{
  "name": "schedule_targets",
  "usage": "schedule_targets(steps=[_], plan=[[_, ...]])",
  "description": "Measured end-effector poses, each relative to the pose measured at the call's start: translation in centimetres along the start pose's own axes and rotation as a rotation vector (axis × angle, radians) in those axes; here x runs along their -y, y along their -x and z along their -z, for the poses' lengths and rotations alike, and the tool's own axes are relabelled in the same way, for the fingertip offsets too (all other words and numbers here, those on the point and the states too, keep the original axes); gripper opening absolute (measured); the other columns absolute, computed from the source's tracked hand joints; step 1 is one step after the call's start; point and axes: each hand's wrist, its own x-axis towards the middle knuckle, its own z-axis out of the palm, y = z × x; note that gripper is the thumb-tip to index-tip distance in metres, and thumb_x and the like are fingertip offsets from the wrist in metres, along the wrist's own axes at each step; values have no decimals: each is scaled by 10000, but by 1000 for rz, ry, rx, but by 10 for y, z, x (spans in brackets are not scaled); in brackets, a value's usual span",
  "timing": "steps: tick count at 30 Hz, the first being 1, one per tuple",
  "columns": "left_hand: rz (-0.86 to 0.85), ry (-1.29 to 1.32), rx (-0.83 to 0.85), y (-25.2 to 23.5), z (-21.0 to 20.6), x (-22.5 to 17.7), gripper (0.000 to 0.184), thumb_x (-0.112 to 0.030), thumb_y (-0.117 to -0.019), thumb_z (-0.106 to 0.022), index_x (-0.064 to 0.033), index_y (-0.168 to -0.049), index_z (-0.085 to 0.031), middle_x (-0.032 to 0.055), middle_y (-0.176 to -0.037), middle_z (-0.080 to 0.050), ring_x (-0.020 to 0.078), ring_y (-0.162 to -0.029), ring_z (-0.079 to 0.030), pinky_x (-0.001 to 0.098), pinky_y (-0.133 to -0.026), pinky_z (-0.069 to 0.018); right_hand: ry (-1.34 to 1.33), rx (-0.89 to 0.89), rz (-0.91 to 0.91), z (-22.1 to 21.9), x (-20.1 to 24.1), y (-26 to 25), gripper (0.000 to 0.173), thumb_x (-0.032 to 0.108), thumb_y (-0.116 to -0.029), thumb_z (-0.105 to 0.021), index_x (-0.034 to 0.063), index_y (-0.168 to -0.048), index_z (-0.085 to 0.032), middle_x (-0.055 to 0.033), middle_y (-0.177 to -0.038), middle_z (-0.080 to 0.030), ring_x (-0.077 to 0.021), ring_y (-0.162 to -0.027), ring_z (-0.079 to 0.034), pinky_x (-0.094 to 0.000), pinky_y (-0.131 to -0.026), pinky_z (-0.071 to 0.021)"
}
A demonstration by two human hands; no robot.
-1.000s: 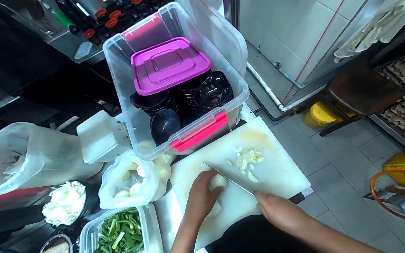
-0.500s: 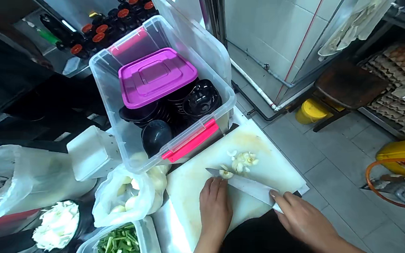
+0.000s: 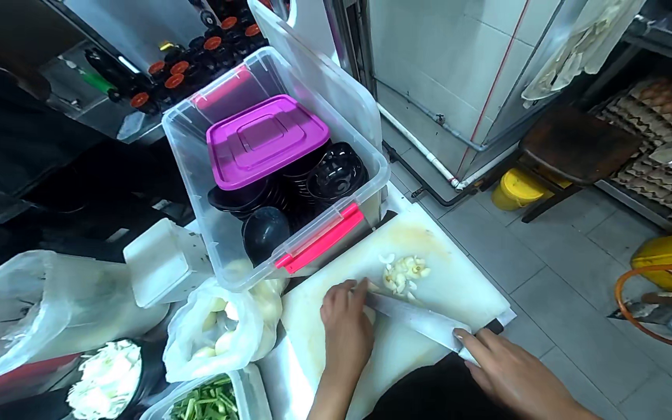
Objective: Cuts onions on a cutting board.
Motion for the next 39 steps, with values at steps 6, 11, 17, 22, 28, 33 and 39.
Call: schedule_targets(steps=[6, 11, 17, 22, 28, 33, 39], plan=[[275, -30, 396, 8, 12, 14, 678, -551, -890, -674, -181, -1451, -582, 113, -1408, -611, 336, -1291, -580, 557, -1032, -506, -298, 63, -101, 14, -4, -2, 460, 343, -958, -613, 177, -1387, -607, -134, -1050, -690, -296, -847, -712, -478, -689, -612], [133, -72, 319, 20, -8, 19, 596, -399, -790, -784, -200, -1338, -664, 116, -1365, -617, 321, -1235, -600, 466, -966, -560, -357, 28, -84, 19, -5, -14, 455, 376, -975, -585, 207, -1398, -602, -101, -1094, -695, -259, -904, -709, -455, -744, -614], [137, 339, 51, 25, -3, 36, 565, -334, -780, -823, -59, -1242, -646, 147, -1286, -600, 217, -1164, -632, 370, -880, -618, -358, 27, -53, 15, -14, -14, 447, 368, -977, -592, 218, -1398, -602, -102, -1075, -691, -259, -904, -708, -450, -741, -613], [441, -1, 166, 12, 1, 28, 612, -556, -911, -702, -19, -1203, -683, 204, -1214, -638, 319, -1052, -682, 473, -888, -596, -340, 46, -20, 9, -16, -14, 439, 368, -972, -596, 223, -1386, -612, -98, -1045, -693, -256, -876, -708, -450, -724, -613], [656, 89, 445, 5, 20, 29, 549, -543, -1048, -469, -107, -1357, -590, 79, -839, -710, 256, -762, -702, 516, -745, -586, -341, 81, 0, 9, -19, -12, 430, 393, -993, -574, 220, -1385, -612, -106, -1005, -691, -268, -848, -704, -456, -705, -607], [283, 48, 350, 20, 20, 28, 509, -418, -956, -635, -132, -1377, -616, 25, -1138, -722, 202, -1036, -693, 457, -902, -585, -329, 309, -51, 13, -20, -11, 513, 543, -1050, -451, 152, -1345, -604, -130, -945, -722, -318, -815, -727, -534, -696, -598], [64, 114, 399, 15, 1, 32, 439, -405, -835, -797, -199, -1213, -715, 58, -1272, -656, 248, -1230, -593, 431, -1056, -503, -280, 476, -81, 19, -8, -12, 453, 505, -1065, -427, 124, -1242, -598, -159, -869, -693, -367, -783, -715, -565, -660, -575]])
